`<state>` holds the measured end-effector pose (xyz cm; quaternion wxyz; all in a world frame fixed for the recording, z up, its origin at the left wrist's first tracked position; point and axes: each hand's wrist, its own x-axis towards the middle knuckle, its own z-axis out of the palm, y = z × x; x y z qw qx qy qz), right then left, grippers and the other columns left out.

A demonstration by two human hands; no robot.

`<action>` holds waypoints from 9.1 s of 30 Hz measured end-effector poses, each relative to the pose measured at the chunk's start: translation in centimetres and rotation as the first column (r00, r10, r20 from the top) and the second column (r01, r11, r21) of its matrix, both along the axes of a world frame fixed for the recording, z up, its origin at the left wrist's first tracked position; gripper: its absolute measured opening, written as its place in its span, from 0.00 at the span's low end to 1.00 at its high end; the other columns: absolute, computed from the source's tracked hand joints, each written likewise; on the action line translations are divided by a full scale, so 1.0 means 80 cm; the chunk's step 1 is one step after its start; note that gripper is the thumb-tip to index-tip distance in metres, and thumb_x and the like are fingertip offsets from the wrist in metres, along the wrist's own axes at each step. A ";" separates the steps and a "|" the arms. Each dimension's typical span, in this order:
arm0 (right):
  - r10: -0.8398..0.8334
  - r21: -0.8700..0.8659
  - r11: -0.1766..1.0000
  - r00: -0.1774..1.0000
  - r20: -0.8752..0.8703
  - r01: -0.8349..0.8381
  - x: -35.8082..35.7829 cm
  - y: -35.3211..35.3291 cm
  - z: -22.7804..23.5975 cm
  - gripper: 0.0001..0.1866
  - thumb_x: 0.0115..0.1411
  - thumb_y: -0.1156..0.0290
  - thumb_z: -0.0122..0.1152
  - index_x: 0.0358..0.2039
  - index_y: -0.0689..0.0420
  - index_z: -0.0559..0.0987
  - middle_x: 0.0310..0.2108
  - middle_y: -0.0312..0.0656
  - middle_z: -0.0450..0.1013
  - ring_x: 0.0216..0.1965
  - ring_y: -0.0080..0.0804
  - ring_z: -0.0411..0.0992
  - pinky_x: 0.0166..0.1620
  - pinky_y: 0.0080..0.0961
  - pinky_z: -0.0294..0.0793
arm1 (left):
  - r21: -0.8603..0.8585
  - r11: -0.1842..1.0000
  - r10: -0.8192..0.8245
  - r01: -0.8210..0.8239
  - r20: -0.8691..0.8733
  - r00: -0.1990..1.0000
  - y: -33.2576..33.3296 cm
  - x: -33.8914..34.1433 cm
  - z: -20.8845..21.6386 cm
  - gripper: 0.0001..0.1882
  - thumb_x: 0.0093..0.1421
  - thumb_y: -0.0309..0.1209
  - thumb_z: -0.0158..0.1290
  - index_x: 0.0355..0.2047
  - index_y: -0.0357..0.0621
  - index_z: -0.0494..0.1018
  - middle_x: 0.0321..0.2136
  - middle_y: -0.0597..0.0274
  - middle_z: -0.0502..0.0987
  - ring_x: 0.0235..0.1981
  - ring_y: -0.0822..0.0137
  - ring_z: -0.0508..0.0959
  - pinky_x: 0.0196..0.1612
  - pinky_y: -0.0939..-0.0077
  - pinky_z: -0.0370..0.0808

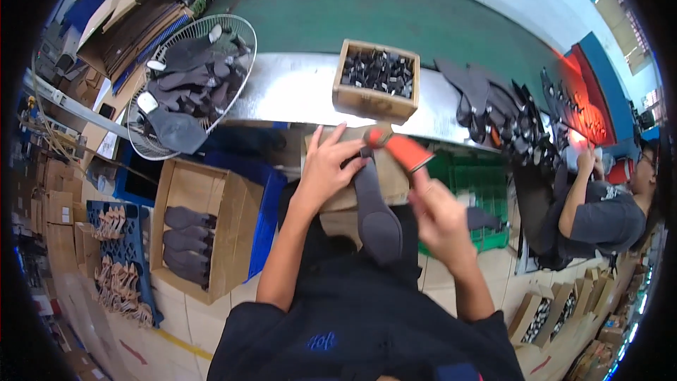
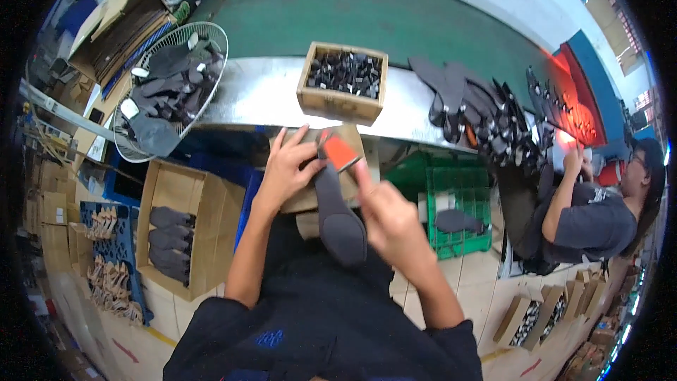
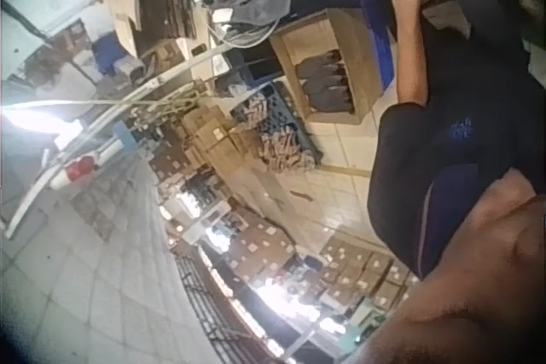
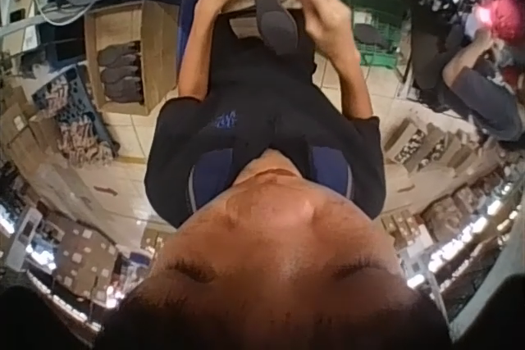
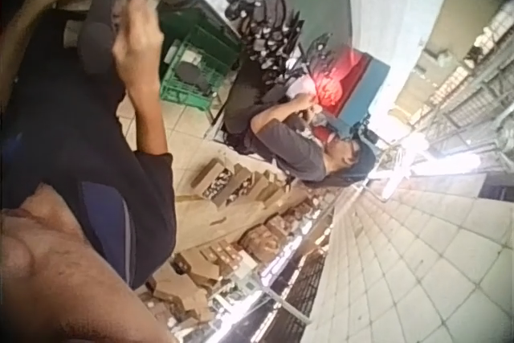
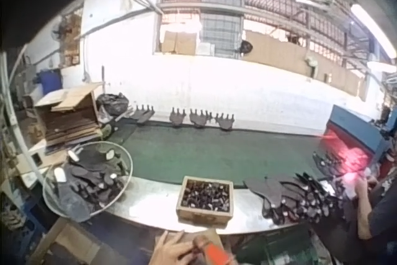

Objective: Assemble and attach small components to shoe soles using a hammer.

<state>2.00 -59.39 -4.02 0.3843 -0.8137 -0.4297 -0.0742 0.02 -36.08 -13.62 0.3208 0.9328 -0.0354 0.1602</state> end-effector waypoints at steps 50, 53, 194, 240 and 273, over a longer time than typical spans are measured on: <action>-0.367 0.350 0.824 0.891 -0.268 0.445 -0.035 -0.091 -0.003 0.19 0.65 0.81 0.49 0.56 0.66 0.75 0.43 0.48 0.79 0.42 0.28 0.77 0.49 0.25 0.75 | -0.995 0.042 -0.649 0.085 0.038 0.760 -0.129 -0.096 0.081 0.29 0.70 0.38 0.49 0.65 0.37 0.55 0.60 0.58 0.65 0.59 0.72 0.66 0.61 0.73 0.64; -0.533 0.315 0.755 0.818 -0.217 0.575 -0.030 -0.115 -0.030 0.16 0.67 0.79 0.49 0.54 0.66 0.77 0.40 0.45 0.79 0.36 0.24 0.74 0.43 0.20 0.74 | -0.998 0.064 -0.814 0.014 -0.044 0.580 -0.130 -0.109 0.078 0.28 0.69 0.36 0.51 0.64 0.36 0.59 0.56 0.58 0.69 0.56 0.73 0.68 0.58 0.76 0.67; -0.152 0.212 0.474 0.317 -0.936 0.855 -0.097 -0.198 -0.168 0.16 0.67 0.63 0.60 0.29 0.62 0.74 0.10 0.29 0.59 0.08 0.16 0.55 0.12 0.18 0.55 | 0.548 0.833 0.151 -0.069 -0.105 0.983 0.059 0.237 0.047 0.05 0.56 0.33 0.59 0.31 0.49 0.82 0.29 0.53 0.81 0.35 0.49 0.80 0.40 0.55 0.77; 0.426 0.576 0.749 0.428 -0.798 0.328 -0.026 0.014 0.016 0.11 0.61 0.73 0.66 0.43 0.63 0.78 0.22 0.36 0.73 0.14 0.16 0.63 0.17 0.15 0.60 | -0.497 0.853 0.078 0.157 0.420 0.904 -0.084 -0.059 0.104 0.24 0.40 0.32 0.75 0.32 0.38 0.73 0.33 0.58 0.73 0.34 0.67 0.74 0.38 0.77 0.73; 0.223 0.228 0.964 0.880 -0.419 -0.136 0.129 0.082 -0.067 0.10 0.59 0.76 0.64 0.40 0.66 0.79 0.30 0.45 0.76 0.30 0.31 0.74 0.37 0.27 0.74 | -0.372 0.925 0.137 -0.076 0.142 0.980 -0.012 0.037 0.008 0.15 0.47 0.29 0.69 0.34 0.37 0.79 0.31 0.56 0.80 0.36 0.59 0.79 0.40 0.68 0.75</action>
